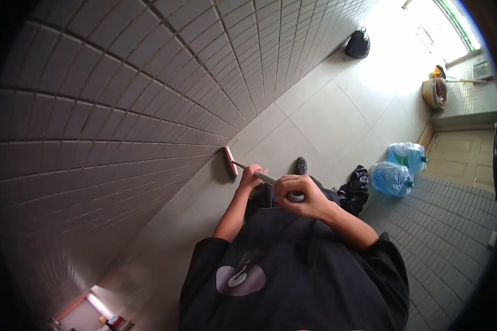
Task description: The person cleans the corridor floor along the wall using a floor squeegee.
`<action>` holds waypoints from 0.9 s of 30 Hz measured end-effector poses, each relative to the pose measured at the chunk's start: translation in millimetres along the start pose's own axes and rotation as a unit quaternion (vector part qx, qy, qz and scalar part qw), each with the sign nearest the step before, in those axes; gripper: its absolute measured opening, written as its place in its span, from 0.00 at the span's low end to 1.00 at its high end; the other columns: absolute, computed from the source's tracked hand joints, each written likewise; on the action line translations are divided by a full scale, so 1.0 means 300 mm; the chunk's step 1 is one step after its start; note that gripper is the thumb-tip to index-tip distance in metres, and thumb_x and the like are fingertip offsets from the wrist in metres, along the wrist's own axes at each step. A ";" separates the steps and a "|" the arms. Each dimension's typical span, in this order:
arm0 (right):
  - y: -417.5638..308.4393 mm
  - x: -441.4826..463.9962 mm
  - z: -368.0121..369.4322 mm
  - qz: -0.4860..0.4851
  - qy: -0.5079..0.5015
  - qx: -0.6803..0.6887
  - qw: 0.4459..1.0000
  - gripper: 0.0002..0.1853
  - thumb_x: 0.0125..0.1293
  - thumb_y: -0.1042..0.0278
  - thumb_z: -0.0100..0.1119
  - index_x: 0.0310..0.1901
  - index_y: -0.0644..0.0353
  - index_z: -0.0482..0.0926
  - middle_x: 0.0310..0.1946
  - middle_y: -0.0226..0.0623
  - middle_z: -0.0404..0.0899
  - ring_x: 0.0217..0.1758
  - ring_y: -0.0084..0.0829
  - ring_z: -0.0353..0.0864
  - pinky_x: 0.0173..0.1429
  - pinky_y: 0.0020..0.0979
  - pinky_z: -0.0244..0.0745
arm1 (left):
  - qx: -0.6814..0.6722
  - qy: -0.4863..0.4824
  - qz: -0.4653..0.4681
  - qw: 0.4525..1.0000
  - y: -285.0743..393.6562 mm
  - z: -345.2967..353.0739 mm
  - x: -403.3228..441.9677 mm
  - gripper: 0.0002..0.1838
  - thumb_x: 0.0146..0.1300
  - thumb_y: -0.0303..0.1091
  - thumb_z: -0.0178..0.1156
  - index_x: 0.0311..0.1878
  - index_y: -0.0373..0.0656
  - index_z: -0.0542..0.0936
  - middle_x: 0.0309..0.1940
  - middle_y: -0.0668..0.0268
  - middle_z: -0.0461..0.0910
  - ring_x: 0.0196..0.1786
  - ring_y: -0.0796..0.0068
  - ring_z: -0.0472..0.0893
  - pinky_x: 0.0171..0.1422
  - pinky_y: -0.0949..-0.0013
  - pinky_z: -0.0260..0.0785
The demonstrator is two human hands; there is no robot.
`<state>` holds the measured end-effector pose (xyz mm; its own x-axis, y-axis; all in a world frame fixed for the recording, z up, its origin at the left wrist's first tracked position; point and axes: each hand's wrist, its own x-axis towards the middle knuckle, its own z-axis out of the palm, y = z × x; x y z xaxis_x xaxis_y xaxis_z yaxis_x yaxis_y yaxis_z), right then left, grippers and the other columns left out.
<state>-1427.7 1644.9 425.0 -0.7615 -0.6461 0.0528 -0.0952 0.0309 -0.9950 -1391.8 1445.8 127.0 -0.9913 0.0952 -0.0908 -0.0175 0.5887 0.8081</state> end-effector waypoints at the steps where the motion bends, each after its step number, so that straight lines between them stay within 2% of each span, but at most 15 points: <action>1: -0.006 -0.003 -0.013 -0.004 0.002 -0.006 1.000 0.05 0.49 0.78 0.61 0.24 0.66 0.73 0.23 0.41 0.73 0.29 0.39 0.75 0.37 0.36 0.70 | -0.004 0.011 -0.002 1.000 0.010 0.011 0.005 0.20 0.53 0.38 0.66 0.16 0.37 0.69 0.19 0.52 0.71 0.27 0.49 0.74 0.31 0.53 0.65; 5: -0.007 -0.020 -0.038 -0.013 0.017 0.003 1.000 0.05 0.51 0.79 0.61 0.24 0.66 0.74 0.23 0.40 0.75 0.30 0.37 0.76 0.36 0.35 0.71 | 0.008 -0.022 -0.022 0.999 0.030 0.038 0.040 0.19 0.52 0.39 0.66 0.17 0.37 0.71 0.19 0.52 0.73 0.29 0.49 0.75 0.33 0.53 0.67; 10: -0.031 -0.056 -0.064 -0.003 0.021 -0.016 1.000 0.05 0.53 0.79 0.60 0.24 0.67 0.74 0.24 0.38 0.76 0.30 0.34 0.77 0.37 0.32 0.71 | 0.015 -0.052 0.028 0.998 0.049 0.068 0.069 0.16 0.52 0.38 0.65 0.18 0.38 0.73 0.21 0.51 0.75 0.29 0.46 0.76 0.32 0.52 0.68; 13: -0.043 -0.082 -0.097 0.033 0.077 0.002 0.996 0.06 0.53 0.81 0.60 0.23 0.68 0.73 0.24 0.39 0.76 0.30 0.33 0.77 0.38 0.30 0.70 | -0.014 -0.048 0.059 0.997 0.067 0.099 0.097 0.14 0.52 0.35 0.63 0.19 0.38 0.73 0.21 0.50 0.75 0.30 0.44 0.77 0.32 0.51 0.67; 17: -0.060 -0.138 -0.144 0.004 0.123 0.066 0.990 0.07 0.53 0.81 0.61 0.22 0.69 0.72 0.24 0.41 0.76 0.31 0.33 0.77 0.39 0.30 0.70 | -0.035 -0.074 0.032 0.996 0.123 0.126 0.101 0.10 0.50 0.32 0.58 0.19 0.38 0.73 0.22 0.49 0.75 0.31 0.43 0.76 0.33 0.50 0.68; 21: -0.089 -0.153 -0.158 -0.004 0.066 0.089 0.994 0.09 0.52 0.81 0.61 0.21 0.68 0.71 0.23 0.42 0.75 0.31 0.35 0.78 0.40 0.31 0.70 | -0.036 -0.073 0.021 0.996 0.166 0.119 0.064 0.04 0.44 0.26 0.54 0.18 0.38 0.71 0.21 0.50 0.74 0.32 0.43 0.77 0.32 0.51 0.66; 23: -0.088 -0.136 -0.135 -0.003 0.038 0.082 0.996 0.09 0.52 0.80 0.62 0.20 0.68 0.71 0.23 0.41 0.75 0.31 0.35 0.78 0.40 0.32 0.71 | -0.040 -0.069 0.032 0.996 0.142 0.095 0.016 0.09 0.47 0.29 0.58 0.18 0.37 0.70 0.20 0.49 0.73 0.31 0.43 0.76 0.31 0.52 0.65; 27: -0.085 -0.080 -0.063 -0.004 -0.049 0.076 0.996 0.10 0.51 0.78 0.63 0.19 0.66 0.71 0.22 0.41 0.76 0.31 0.36 0.78 0.41 0.33 0.73 | -0.060 0.000 0.043 0.997 0.110 0.028 -0.120 0.08 0.44 0.32 0.55 0.19 0.37 0.70 0.21 0.49 0.73 0.30 0.43 0.75 0.30 0.51 0.64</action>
<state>-1419.2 1674.0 450.7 -0.6938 -0.7177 0.0595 0.0022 -0.0847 -0.9964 -1355.7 1468.5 152.0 -0.9897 0.1422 -0.0181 0.0528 0.4788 0.8763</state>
